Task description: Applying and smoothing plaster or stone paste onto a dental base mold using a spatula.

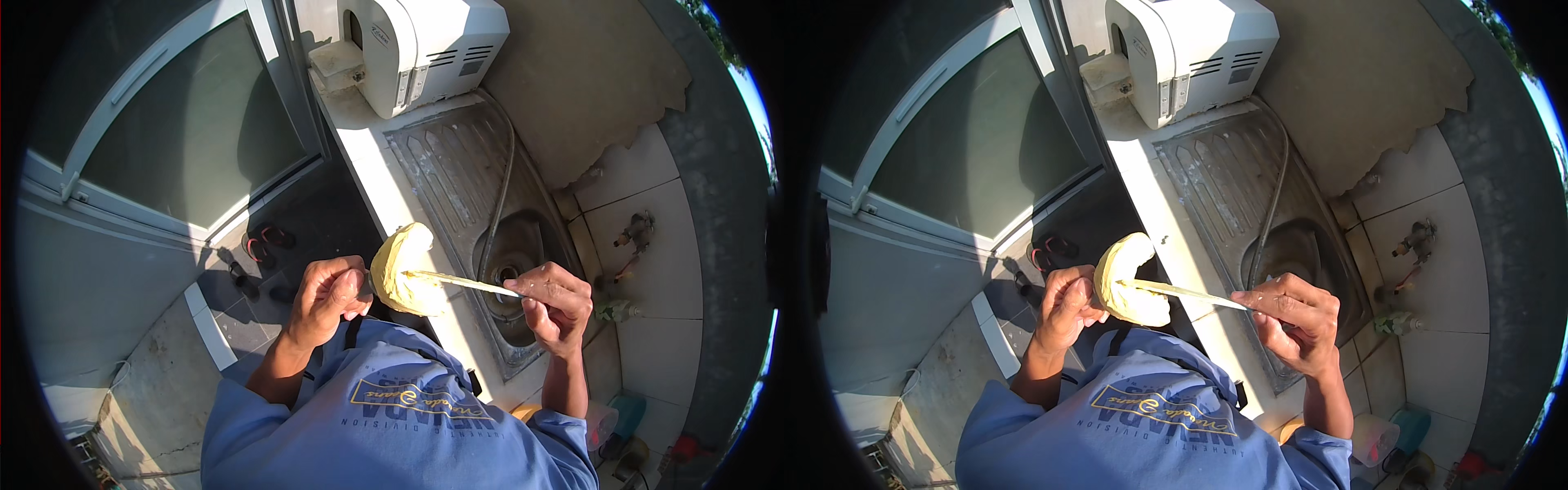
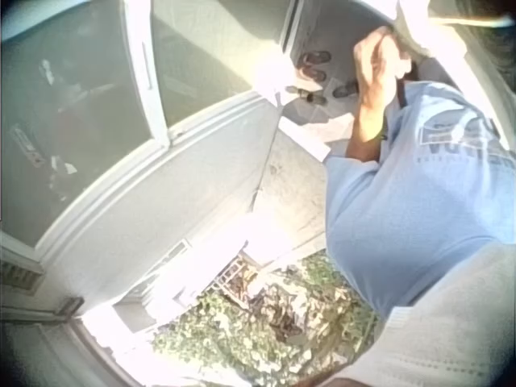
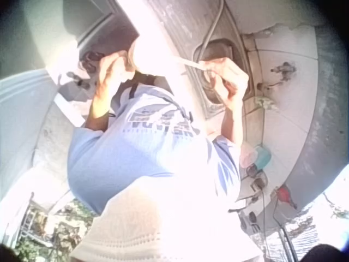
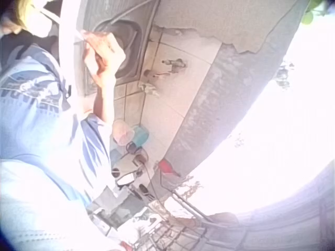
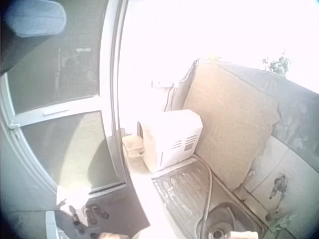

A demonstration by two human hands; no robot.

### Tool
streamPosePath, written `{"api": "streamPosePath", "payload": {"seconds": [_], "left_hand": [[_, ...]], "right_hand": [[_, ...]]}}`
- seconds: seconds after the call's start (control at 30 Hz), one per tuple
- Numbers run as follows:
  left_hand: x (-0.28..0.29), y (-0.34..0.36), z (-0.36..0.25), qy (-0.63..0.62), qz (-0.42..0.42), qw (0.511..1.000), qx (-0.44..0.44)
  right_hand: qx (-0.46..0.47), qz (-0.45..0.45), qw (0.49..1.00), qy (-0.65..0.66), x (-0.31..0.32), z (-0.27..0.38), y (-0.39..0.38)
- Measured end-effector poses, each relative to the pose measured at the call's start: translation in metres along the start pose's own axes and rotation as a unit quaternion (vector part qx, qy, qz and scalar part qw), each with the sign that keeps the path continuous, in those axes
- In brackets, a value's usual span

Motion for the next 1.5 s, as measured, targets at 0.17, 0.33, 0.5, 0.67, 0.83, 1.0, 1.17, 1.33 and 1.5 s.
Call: {"api": "streamPosePath", "payload": {"seconds": [0.17,0.33,0.5,0.67,0.83,1.0,1.17,1.33,1.5], "left_hand": [[0.000,0.001,-0.004,0.045,0.014,0.999,-0.013],[0.000,0.001,-0.004,0.093,0.021,0.995,-0.014],[-0.001,0.000,-0.002,0.086,0.022,0.996,-0.023],[-0.003,0.000,0.002,0.046,0.012,0.999,-0.006],[-0.004,-0.001,0.004,0.012,0.007,1.000,-0.003],[-0.004,0.001,0.004,0.005,-0.006,1.000,0.010],[-0.003,-0.001,0.005,0.001,-0.003,1.000,0.005],[-0.005,0.000,0.004,0.016,0.003,1.000,0.010],[-0.004,0.001,0.005,0.003,0.001,1.000,0.005]], "right_hand": [[-0.016,0.021,0.992,0.124,0.008,-0.017,0.000],[-0.103,-0.020,0.978,0.181,0.007,-0.024,-0.008],[-0.082,-0.072,0.986,0.126,-0.007,-0.022,-0.014],[-0.064,-0.086,0.990,0.094,-0.020,-0.018,-0.020],[-0.029,-0.077,0.995,0.048,-0.026,-0.012,-0.021],[0.001,-0.063,0.997,0.034,-0.029,-0.007,-0.022],[0.002,-0.090,0.996,0.027,-0.018,-0.002,-0.015],[0.003,-0.077,0.997,-0.026,-0.018,0.002,-0.004],[0.059,-0.037,0.997,-0.037,-0.020,0.006,-0.006]]}}
Point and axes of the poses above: each hand's wrist, its own y-axis towards the middle knuckle, its own x-axis out of the back of the hand, z = x × y, the point moved 2 cm from there along y, towards the middle knuckle, and after that the axes turned 15 degrees about -x, right-handed, at the moved point
